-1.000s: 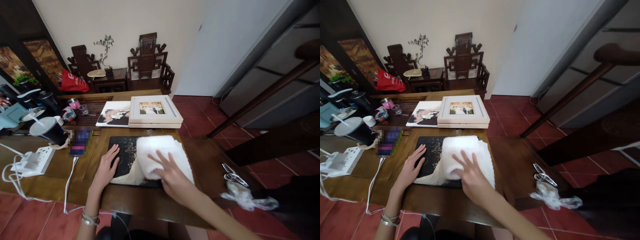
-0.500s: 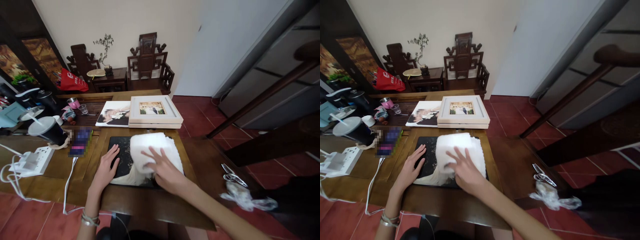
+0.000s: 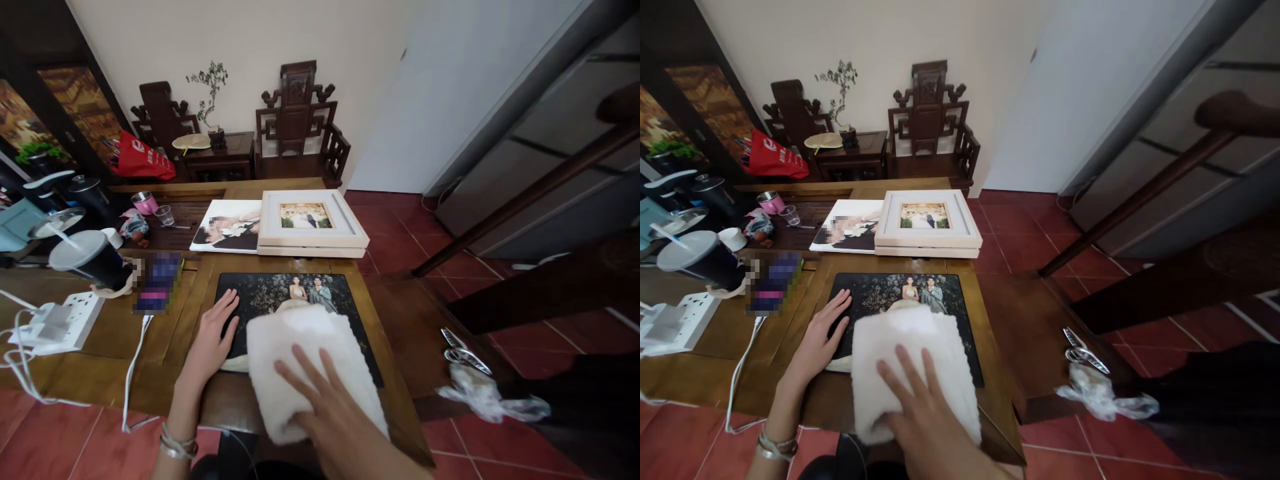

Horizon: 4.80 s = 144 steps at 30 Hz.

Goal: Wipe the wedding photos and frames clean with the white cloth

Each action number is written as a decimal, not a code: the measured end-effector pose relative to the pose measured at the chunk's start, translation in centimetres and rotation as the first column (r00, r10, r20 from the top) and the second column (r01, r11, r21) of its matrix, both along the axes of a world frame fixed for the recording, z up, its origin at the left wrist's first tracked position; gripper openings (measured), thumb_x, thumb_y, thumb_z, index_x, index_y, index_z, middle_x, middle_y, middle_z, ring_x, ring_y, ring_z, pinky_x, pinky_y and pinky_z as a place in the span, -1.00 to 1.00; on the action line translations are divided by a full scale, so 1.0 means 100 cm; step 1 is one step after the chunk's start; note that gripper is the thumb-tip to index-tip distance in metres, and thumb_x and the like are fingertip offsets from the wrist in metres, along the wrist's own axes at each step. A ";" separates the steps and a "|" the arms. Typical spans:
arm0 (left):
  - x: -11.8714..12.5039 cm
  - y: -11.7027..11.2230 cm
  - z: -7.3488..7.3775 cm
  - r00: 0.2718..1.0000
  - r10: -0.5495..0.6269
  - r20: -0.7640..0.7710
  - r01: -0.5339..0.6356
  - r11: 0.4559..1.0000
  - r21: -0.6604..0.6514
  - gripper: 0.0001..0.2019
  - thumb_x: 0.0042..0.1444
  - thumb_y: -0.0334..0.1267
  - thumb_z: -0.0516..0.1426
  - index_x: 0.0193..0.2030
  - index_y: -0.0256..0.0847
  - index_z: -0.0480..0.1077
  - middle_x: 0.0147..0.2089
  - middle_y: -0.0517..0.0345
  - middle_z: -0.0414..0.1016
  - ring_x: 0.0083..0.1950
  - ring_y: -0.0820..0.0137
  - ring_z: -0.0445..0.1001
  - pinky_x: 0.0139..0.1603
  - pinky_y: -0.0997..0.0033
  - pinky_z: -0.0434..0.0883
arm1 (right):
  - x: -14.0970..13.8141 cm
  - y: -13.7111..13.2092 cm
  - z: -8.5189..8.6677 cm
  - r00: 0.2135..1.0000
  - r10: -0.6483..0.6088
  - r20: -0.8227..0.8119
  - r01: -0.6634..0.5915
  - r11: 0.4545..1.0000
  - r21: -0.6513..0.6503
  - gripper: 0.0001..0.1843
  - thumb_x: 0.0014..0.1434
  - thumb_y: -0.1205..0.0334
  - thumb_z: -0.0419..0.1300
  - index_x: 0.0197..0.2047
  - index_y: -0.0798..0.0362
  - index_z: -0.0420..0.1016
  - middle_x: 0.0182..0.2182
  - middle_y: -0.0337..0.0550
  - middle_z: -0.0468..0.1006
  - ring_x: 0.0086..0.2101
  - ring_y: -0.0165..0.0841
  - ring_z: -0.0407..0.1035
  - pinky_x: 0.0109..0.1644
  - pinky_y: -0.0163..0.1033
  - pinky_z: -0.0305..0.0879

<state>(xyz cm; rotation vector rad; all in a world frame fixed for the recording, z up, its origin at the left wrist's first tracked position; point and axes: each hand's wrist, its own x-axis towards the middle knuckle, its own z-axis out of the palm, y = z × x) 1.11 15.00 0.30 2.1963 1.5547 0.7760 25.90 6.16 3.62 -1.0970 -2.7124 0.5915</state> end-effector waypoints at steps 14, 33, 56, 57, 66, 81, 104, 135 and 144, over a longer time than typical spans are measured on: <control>0.000 0.000 0.002 1.000 0.006 0.021 -0.006 1.000 -0.006 -0.60 0.31 -0.22 -0.03 0.26 -0.16 0.24 0.35 -0.02 0.21 0.40 0.26 0.10 0.35 0.06 0.12 | -0.042 0.135 0.017 0.981 -0.141 0.131 0.127 0.986 0.107 -0.38 0.03 0.60 -0.01 0.16 0.09 0.36 0.33 0.00 0.10 0.31 0.11 -0.20 0.26 0.41 -0.19; 0.000 -0.001 0.001 0.999 -0.026 -0.032 0.026 1.000 -0.010 -0.59 0.34 -0.25 -0.09 0.30 -0.14 0.17 0.38 -0.03 0.14 0.42 0.28 0.05 0.35 0.01 0.10 | 0.047 0.034 -0.005 0.987 -0.141 -0.075 0.150 0.980 0.129 -0.47 -0.26 0.64 -0.08 -0.27 0.10 0.50 0.29 -0.06 0.19 0.34 -0.06 -0.26 0.31 0.38 -0.21; 0.004 -0.002 0.003 1.000 0.015 0.018 -0.015 0.999 -0.045 -0.54 0.34 -0.15 -0.11 0.35 -0.13 0.11 0.39 0.00 0.13 0.43 0.26 0.03 0.36 0.02 0.07 | 0.016 0.045 0.002 0.990 -0.111 -0.088 0.114 0.993 0.021 -0.44 -0.14 0.62 -0.05 -0.10 0.09 0.49 0.32 -0.09 0.15 0.35 -0.10 -0.31 0.34 0.33 -0.35; 0.005 -0.002 0.002 1.000 0.016 -0.021 -0.017 0.999 -0.035 -0.54 0.33 -0.17 -0.10 0.34 -0.13 0.12 0.38 -0.02 0.14 0.42 0.25 0.04 0.34 0.00 0.09 | 0.016 0.055 0.003 0.984 -0.161 -0.079 0.162 0.987 0.019 -0.41 -0.14 0.63 -0.06 -0.06 0.11 0.48 0.31 -0.04 0.15 0.35 -0.08 -0.31 0.33 0.34 -0.32; 0.004 0.003 0.002 0.996 0.016 -0.089 -0.010 0.997 0.073 -0.68 0.27 -0.24 -0.02 0.09 -0.19 0.41 0.11 -0.11 0.47 0.16 0.10 0.41 0.15 -0.01 0.34 | -0.080 0.136 0.026 0.983 -0.127 -0.132 0.129 0.992 0.004 -0.37 0.05 0.52 -0.08 0.19 0.03 0.29 0.10 -0.03 0.44 0.27 -0.07 -0.02 0.26 0.33 -0.14; 0.004 0.002 -0.002 0.998 0.014 -0.065 -0.011 0.999 0.042 -0.59 0.31 -0.23 -0.04 0.28 -0.17 0.22 0.35 -0.06 0.21 0.39 0.24 0.11 0.33 0.01 0.16 | 0.056 0.082 -0.004 0.959 -0.267 -0.093 0.278 0.949 0.149 -0.42 -0.18 0.65 -0.08 -0.15 0.13 0.52 0.27 -0.01 0.23 0.33 -0.09 -0.23 0.33 0.36 -0.32; 0.005 -0.001 0.001 0.999 0.006 -0.052 -0.003 0.999 0.052 -0.58 0.30 -0.24 -0.04 0.28 -0.15 0.21 0.35 -0.05 0.20 0.39 0.23 0.13 0.32 0.00 0.18 | 0.039 0.102 -0.001 0.976 -0.206 -0.074 0.213 0.970 0.118 -0.42 -0.11 0.58 -0.02 -0.03 0.08 0.49 0.27 -0.01 0.24 0.32 -0.02 -0.18 0.26 0.48 -0.37; 0.008 0.000 0.004 0.998 0.014 -0.064 -0.013 1.000 0.029 -0.61 0.31 -0.22 -0.04 0.24 -0.22 0.25 0.34 -0.08 0.22 0.38 0.24 0.13 0.32 0.02 0.18 | 0.030 0.018 -0.005 0.982 -0.171 -0.085 0.180 0.977 0.116 -0.60 -0.21 0.56 0.01 -0.31 0.08 0.49 0.33 -0.02 0.09 0.33 0.09 -0.31 0.23 0.54 -0.41; 0.007 0.001 0.004 0.998 0.000 -0.066 0.002 0.999 0.034 -0.61 0.31 -0.22 -0.04 0.24 -0.20 0.24 0.35 -0.07 0.21 0.38 0.23 0.14 0.32 -0.01 0.18 | 0.037 0.040 0.005 0.985 -0.135 -0.108 0.138 0.990 0.022 -0.52 -0.18 0.56 -0.01 -0.23 0.02 0.51 0.29 -0.11 0.20 0.33 -0.02 -0.21 0.25 0.51 -0.33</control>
